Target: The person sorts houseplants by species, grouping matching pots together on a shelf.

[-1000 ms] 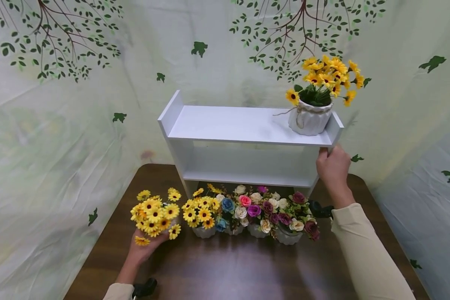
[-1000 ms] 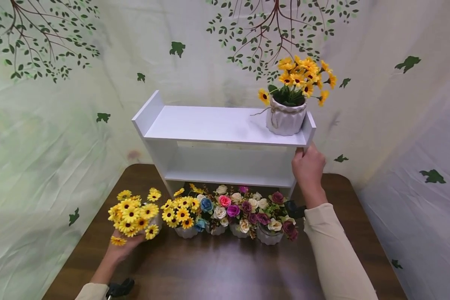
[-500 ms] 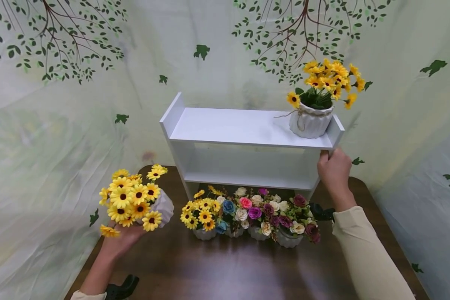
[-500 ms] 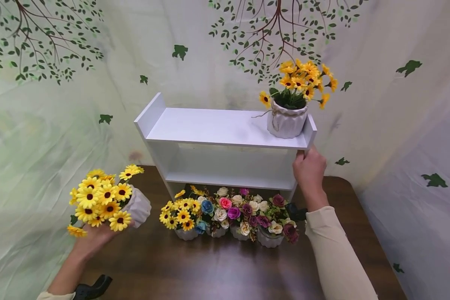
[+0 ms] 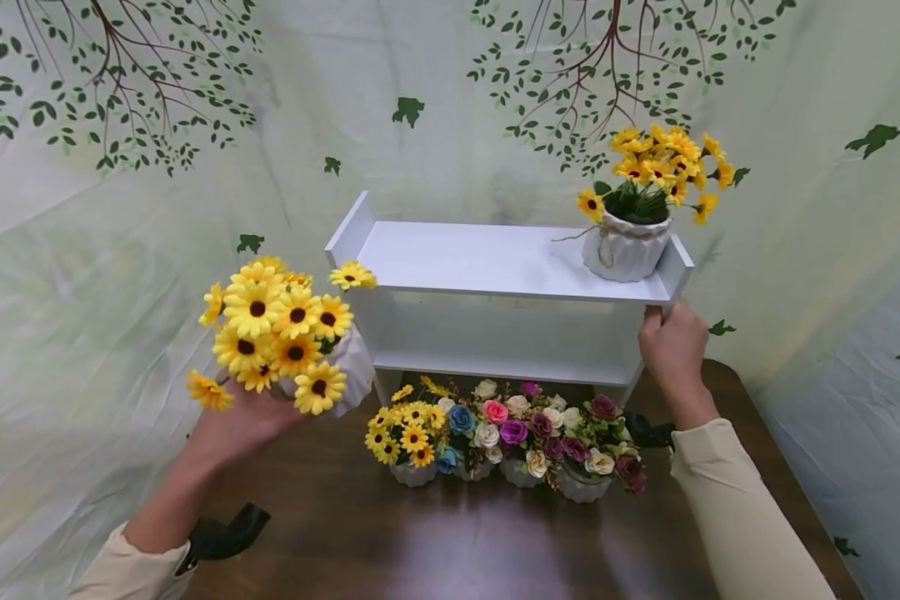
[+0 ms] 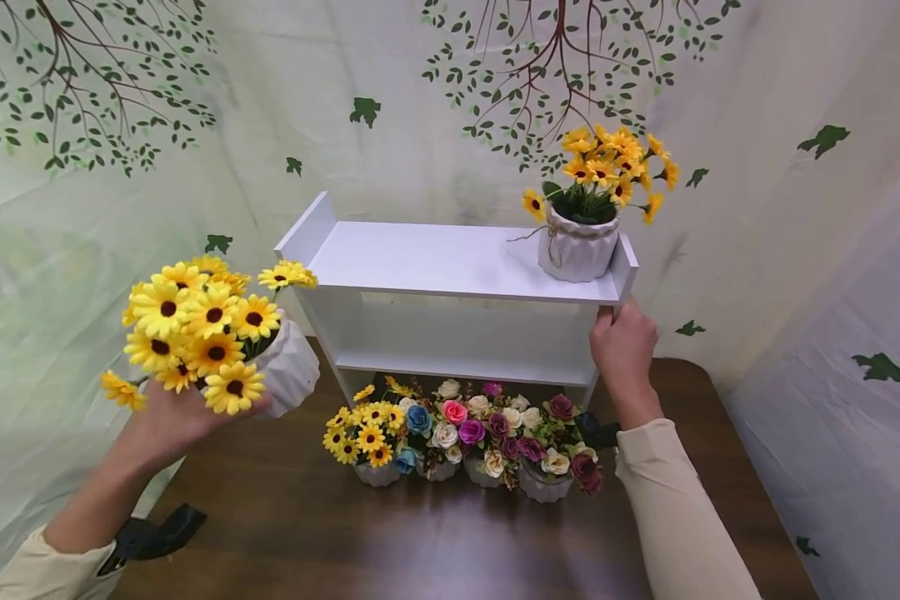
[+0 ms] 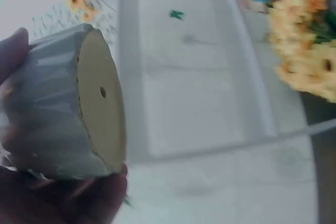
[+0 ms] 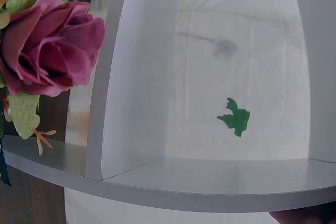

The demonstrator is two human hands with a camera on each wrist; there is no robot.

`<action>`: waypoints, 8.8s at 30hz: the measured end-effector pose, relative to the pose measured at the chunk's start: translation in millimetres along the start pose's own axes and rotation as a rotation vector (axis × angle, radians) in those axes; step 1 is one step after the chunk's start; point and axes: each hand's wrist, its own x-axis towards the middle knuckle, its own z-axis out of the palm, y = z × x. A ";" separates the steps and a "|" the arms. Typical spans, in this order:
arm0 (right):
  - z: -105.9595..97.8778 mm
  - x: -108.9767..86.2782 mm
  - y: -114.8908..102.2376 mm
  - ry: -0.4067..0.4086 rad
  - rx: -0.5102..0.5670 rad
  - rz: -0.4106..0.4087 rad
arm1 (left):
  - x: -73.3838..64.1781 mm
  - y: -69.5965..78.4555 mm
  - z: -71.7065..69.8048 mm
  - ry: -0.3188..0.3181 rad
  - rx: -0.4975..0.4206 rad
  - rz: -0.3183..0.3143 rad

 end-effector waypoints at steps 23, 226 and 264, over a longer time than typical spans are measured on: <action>-2.6 -1.5 -1.4 -0.012 0.003 -0.014 | 173.6 132.8 -18.0 0.017 -0.257 0.092; -4.1 1.1 0.5 -0.011 0.010 -0.031 | 207.1 103.7 41.9 0.168 -0.202 -0.382; -2.0 3.1 2.4 -0.034 0.001 -0.022 | 214.7 70.4 74.8 0.108 -0.311 -0.278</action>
